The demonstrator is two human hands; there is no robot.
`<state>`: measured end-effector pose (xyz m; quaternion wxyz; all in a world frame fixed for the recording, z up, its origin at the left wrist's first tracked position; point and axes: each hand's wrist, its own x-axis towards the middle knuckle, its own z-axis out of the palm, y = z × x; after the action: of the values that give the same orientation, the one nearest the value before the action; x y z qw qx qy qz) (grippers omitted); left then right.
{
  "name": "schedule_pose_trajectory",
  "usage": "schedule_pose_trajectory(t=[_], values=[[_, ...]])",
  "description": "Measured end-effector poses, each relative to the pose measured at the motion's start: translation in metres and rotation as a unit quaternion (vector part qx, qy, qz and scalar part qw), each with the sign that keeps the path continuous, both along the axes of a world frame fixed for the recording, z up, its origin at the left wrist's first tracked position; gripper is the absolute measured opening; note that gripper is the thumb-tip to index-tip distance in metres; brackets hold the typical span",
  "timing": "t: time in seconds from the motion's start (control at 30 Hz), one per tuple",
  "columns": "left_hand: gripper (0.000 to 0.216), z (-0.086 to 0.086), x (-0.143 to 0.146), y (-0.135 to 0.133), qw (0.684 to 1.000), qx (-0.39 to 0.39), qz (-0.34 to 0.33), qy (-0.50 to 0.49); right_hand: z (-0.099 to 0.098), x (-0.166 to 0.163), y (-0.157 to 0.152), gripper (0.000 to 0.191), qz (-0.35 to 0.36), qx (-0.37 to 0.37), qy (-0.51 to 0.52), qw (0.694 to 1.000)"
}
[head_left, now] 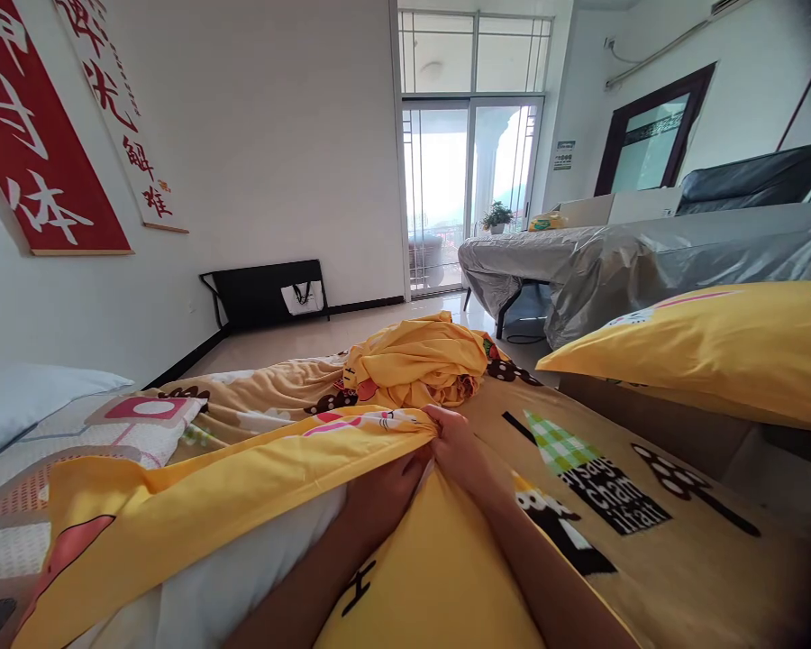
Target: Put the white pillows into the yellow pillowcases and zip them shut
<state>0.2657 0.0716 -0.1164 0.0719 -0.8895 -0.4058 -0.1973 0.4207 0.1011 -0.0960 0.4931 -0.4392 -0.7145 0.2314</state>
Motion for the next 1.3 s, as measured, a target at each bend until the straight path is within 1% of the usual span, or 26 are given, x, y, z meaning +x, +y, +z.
schedule_pose_trajectory(t=[0.07,0.17,0.3,0.4,0.47,0.53,0.6,0.7,0.77,0.87,0.93,1.0,1.13,1.3], values=[[0.037,-0.001,-0.001,-0.002,1.0,0.012,0.01,0.003,0.001,-0.001,-0.001,0.023,-0.021,-0.001,-0.015,1.0],[0.035,-0.002,-0.002,-0.003,1.0,0.005,0.031,-0.001,0.001,0.0,-0.002,0.018,-0.052,-0.003,-0.048,0.997],[0.036,-0.003,-0.001,0.0,0.999,-0.031,0.029,-0.023,0.0,0.001,-0.002,0.02,-0.046,-0.002,-0.086,0.995],[0.038,-0.001,0.001,0.004,0.995,-0.054,0.022,-0.086,-0.001,0.002,0.0,0.021,-0.04,-0.004,-0.089,0.995],[0.04,0.003,0.004,0.005,0.989,-0.073,0.014,-0.131,-0.001,0.002,0.001,0.021,-0.03,-0.008,-0.08,0.996],[0.041,0.009,0.008,0.004,0.983,-0.1,0.012,-0.156,-0.001,0.002,0.001,0.022,-0.015,-0.013,-0.067,0.998],[0.042,0.016,0.012,0.002,0.976,-0.128,0.027,-0.177,0.0,0.002,0.001,0.023,-0.004,-0.013,-0.054,0.998],[0.043,0.022,0.014,0.0,0.967,-0.148,0.046,-0.202,0.0,0.001,0.001,0.021,-0.017,0.016,-0.048,0.999],[0.042,0.019,0.012,0.0,0.975,-0.131,0.03,-0.179,0.0,0.001,0.002,0.018,-0.029,0.038,-0.049,0.998],[0.043,0.011,0.006,0.001,0.992,-0.084,0.008,-0.091,-0.001,0.001,0.003,0.018,-0.028,0.038,-0.054,0.997],[0.044,0.006,0.003,0.001,0.997,-0.068,0.014,-0.041,-0.002,0.001,0.004,0.019,-0.025,0.025,-0.058,0.998],[0.044,0.004,0.002,0.001,0.997,-0.065,0.024,-0.015,-0.001,0.002,0.003,0.021,-0.021,0.013,-0.057,0.998],[0.048,0.005,0.003,0.002,0.998,-0.057,0.012,-0.014,0.0,0.002,0.001,0.026,-0.006,0.001,-0.045,0.999],[0.045,0.01,0.008,0.004,0.997,-0.06,-0.018,-0.053,0.002,0.001,0.0,0.028,0.004,-0.019,-0.032,0.999]])
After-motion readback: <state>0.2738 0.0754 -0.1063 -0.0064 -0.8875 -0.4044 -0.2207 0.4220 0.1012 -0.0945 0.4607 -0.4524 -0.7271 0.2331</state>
